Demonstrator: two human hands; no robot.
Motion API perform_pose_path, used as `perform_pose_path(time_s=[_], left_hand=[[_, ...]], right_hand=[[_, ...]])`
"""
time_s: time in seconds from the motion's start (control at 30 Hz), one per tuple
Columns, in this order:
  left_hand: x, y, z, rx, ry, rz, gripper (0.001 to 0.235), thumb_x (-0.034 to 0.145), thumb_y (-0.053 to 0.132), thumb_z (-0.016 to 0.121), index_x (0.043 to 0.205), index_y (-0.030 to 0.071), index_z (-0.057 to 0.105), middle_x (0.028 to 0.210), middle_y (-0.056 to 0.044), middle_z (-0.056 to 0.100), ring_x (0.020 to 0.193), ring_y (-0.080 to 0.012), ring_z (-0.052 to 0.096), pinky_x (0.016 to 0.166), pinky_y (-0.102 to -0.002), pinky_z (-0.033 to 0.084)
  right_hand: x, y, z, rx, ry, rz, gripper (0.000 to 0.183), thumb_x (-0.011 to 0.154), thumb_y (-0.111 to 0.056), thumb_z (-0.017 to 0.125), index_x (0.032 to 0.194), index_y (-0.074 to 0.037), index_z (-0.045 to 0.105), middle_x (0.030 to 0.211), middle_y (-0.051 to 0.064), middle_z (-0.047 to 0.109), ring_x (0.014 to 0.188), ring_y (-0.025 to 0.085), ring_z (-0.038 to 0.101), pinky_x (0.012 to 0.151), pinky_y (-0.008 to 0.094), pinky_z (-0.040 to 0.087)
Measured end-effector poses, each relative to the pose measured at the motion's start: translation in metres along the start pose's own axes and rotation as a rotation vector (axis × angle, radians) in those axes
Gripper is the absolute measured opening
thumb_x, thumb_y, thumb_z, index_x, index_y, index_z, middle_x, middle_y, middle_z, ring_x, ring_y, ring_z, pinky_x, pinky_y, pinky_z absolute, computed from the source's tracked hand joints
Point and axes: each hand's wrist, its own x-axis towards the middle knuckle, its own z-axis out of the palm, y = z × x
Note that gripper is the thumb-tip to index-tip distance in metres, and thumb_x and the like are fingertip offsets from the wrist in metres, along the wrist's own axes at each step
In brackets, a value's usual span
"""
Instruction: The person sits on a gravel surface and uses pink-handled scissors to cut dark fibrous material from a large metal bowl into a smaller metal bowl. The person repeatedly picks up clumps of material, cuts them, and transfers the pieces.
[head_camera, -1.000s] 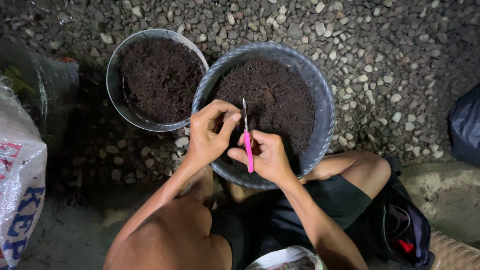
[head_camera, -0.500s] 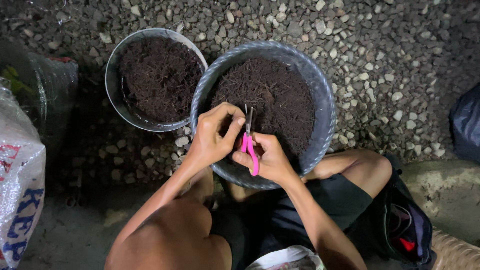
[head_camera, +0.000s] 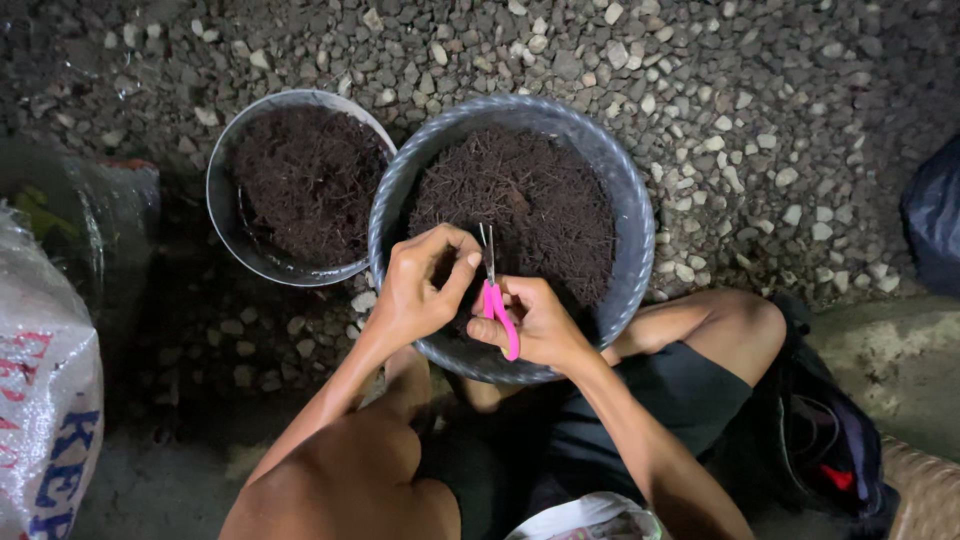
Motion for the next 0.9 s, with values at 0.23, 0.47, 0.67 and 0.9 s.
perform_pose_path(time_s=[0.23, 0.47, 0.67, 0.9], left_hand=[[0.001, -0.001, 0.001, 0.001, 0.016, -0.037, 0.003, 0.094, -0.001, 0.067, 0.094, -0.002, 0.065, 0.078, -0.005, 0.063, 0.067, -0.0063, 0.054, 0.057, -0.025, 0.043], [0.013, 0.006, -0.006, 0.055, -0.019, 0.012, 0.007, 0.090, -0.003, 0.069, 0.097, -0.001, 0.065, 0.089, -0.010, 0.067, 0.078, -0.0142, 0.067, 0.066, -0.028, 0.053], [0.052, 0.010, -0.009, 0.369, -0.093, 0.383, 0.027, 0.082, -0.001, 0.076, 0.108, 0.001, 0.066, 0.121, -0.015, 0.060, 0.113, -0.0349, 0.058, 0.096, -0.045, 0.049], [0.088, 0.002, 0.014, 0.777, -0.332, 0.407, 0.021, 0.083, 0.015, 0.079, 0.102, 0.008, 0.071, 0.113, -0.007, 0.061, 0.111, -0.0287, 0.053, 0.087, -0.045, 0.039]], right_hand=[[-0.001, 0.010, 0.004, 0.038, 0.085, 0.025, 0.024, 0.086, -0.018, 0.084, 0.078, -0.006, 0.066, 0.064, -0.006, 0.056, 0.056, 0.002, 0.049, 0.049, 0.021, 0.038], [-0.010, 0.004, -0.004, 0.124, 0.017, 0.052, 0.023, 0.086, -0.019, 0.083, 0.091, -0.004, 0.065, 0.070, -0.003, 0.061, 0.056, 0.004, 0.056, 0.050, 0.022, 0.046], [-0.021, 0.001, -0.009, 0.048, 0.090, 0.022, 0.035, 0.080, -0.014, 0.087, 0.103, -0.001, 0.064, 0.079, 0.001, 0.068, 0.064, 0.008, 0.065, 0.059, 0.025, 0.056], [-0.046, 0.006, -0.016, 0.068, 0.225, -0.028, 0.051, 0.075, -0.007, 0.088, 0.118, 0.000, 0.063, 0.090, 0.001, 0.068, 0.079, 0.007, 0.065, 0.069, 0.024, 0.056]])
